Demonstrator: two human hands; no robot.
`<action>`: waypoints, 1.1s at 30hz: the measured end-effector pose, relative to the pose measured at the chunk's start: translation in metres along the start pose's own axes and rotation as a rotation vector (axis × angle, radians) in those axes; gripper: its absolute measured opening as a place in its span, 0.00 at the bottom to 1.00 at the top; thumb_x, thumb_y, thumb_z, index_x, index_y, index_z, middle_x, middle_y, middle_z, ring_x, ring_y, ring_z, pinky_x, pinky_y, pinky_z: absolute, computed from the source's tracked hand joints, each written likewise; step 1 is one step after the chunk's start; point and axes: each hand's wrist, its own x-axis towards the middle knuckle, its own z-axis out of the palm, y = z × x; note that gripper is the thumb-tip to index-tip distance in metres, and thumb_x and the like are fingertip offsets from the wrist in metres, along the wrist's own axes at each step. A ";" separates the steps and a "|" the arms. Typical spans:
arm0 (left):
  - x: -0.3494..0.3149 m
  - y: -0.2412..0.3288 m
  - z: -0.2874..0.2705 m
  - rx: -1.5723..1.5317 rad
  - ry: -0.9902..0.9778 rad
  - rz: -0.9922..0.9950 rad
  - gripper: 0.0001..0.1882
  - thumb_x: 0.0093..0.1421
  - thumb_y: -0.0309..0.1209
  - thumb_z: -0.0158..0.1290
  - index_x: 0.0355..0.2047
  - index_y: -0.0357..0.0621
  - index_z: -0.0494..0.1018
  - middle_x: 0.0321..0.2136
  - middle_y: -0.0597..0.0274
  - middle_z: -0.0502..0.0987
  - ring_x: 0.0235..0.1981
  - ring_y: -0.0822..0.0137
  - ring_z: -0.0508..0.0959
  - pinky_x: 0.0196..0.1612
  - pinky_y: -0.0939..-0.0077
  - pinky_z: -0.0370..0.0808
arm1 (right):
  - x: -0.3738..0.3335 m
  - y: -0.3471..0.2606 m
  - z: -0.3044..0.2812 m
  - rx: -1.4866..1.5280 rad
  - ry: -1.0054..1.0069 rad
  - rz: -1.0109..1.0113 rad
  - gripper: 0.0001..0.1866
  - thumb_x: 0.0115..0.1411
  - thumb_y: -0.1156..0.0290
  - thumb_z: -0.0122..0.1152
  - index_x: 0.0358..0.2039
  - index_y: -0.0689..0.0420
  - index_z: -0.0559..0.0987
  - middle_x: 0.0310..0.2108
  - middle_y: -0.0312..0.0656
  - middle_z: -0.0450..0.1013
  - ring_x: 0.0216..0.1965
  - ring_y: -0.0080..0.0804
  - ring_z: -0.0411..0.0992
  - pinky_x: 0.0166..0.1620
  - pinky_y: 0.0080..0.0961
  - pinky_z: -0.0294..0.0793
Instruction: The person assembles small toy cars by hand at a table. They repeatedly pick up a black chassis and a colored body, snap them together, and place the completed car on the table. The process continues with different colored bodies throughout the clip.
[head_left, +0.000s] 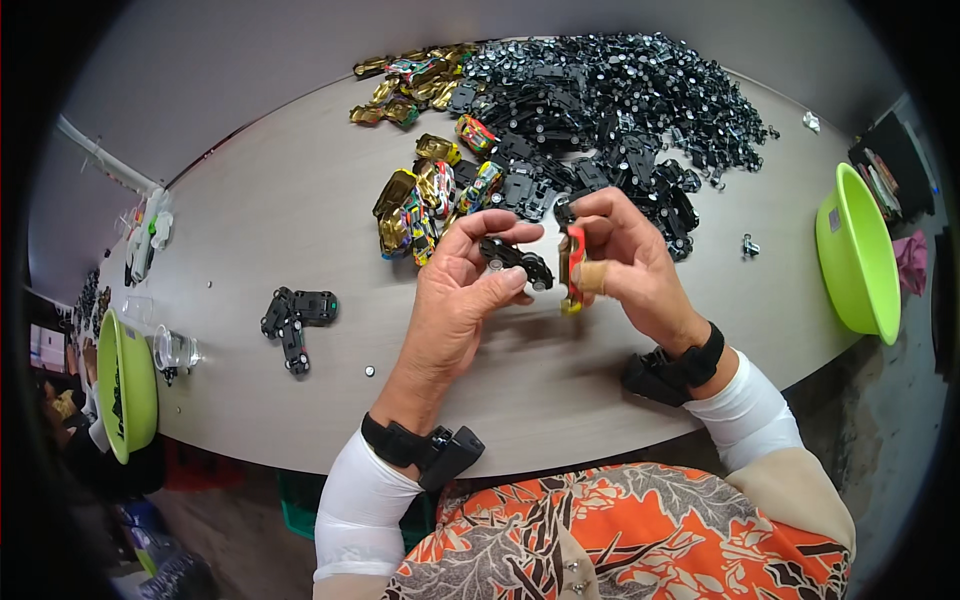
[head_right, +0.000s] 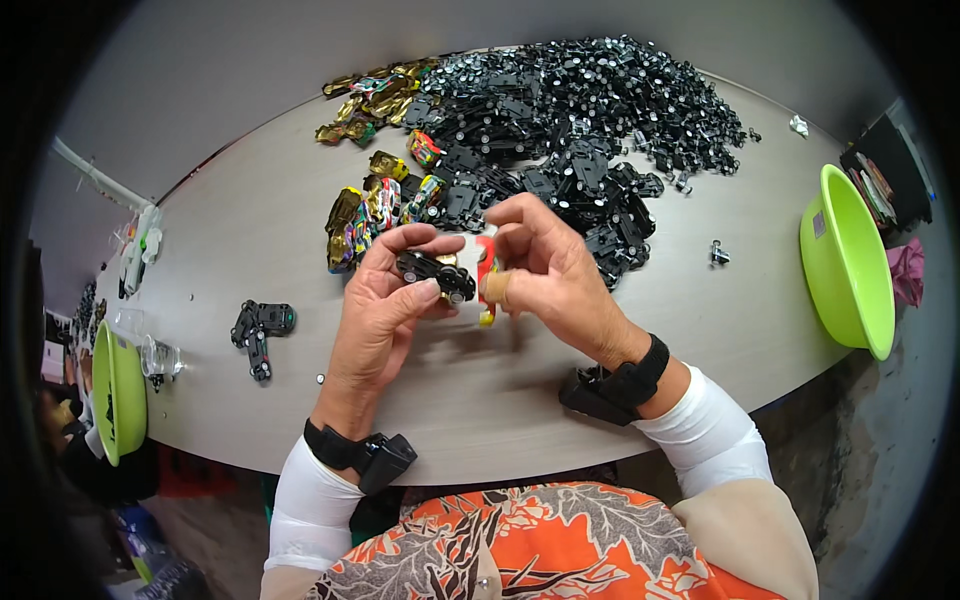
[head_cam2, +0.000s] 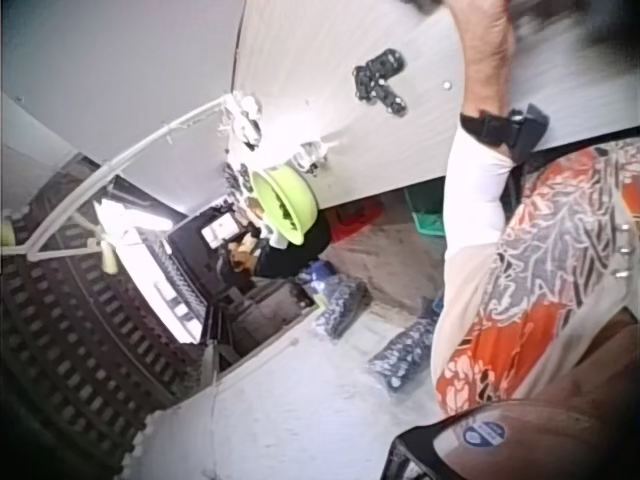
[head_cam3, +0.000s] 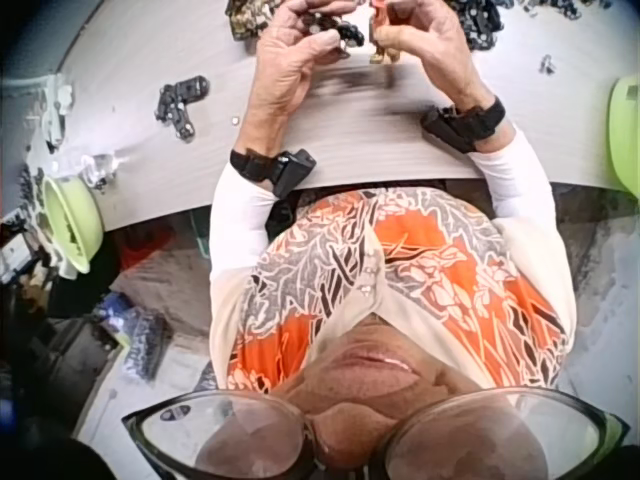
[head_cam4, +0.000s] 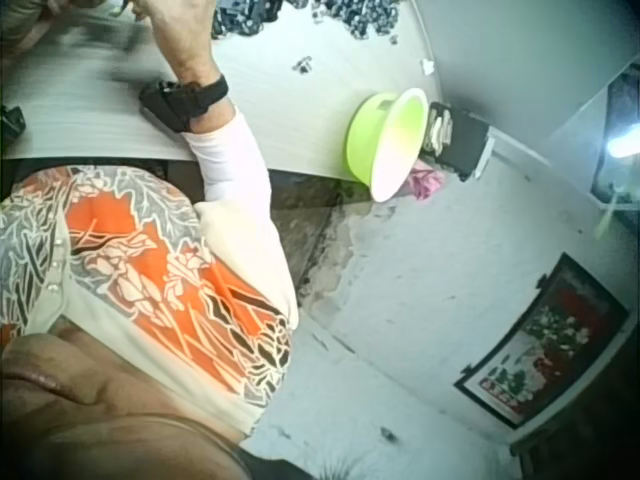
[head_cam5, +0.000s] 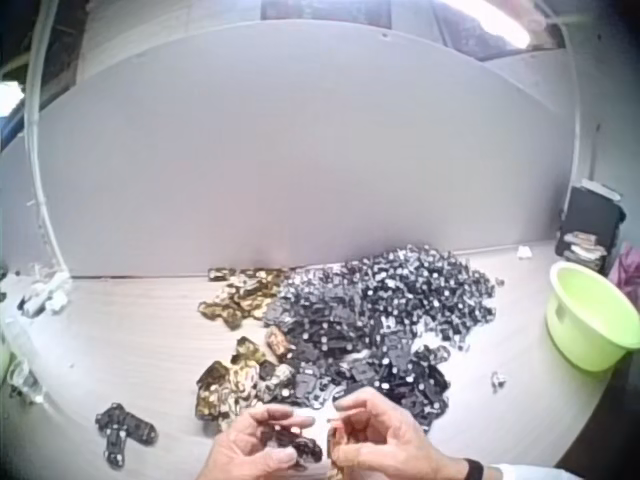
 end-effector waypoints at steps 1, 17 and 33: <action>0.000 -0.002 -0.001 0.025 -0.013 0.057 0.25 0.53 0.21 0.55 0.51 0.40 0.63 0.47 0.59 0.72 0.44 0.72 0.73 0.44 0.77 0.74 | 0.001 -0.001 -0.003 -0.035 0.041 0.023 0.20 0.49 0.81 0.55 0.43 0.58 0.66 0.29 0.38 0.72 0.24 0.17 0.67 0.24 0.15 0.67; 0.003 -0.014 -0.010 -0.103 -0.130 -0.161 0.30 0.53 0.21 0.52 0.58 0.37 0.60 0.42 0.59 0.72 0.40 0.71 0.76 0.43 0.73 0.78 | 0.002 0.000 0.001 -0.974 -0.109 -0.630 0.17 0.45 0.83 0.58 0.37 0.55 0.75 0.34 0.42 0.69 0.30 0.37 0.72 0.29 0.26 0.73; 0.003 -0.003 -0.007 -0.182 -0.055 -0.067 0.27 0.52 0.21 0.55 0.54 0.39 0.63 0.44 0.52 0.73 0.47 0.54 0.75 0.44 0.58 0.79 | -0.004 -0.016 -0.002 -0.110 -0.051 -0.101 0.16 0.53 0.80 0.60 0.41 0.60 0.66 0.31 0.37 0.71 0.29 0.16 0.71 0.27 0.11 0.68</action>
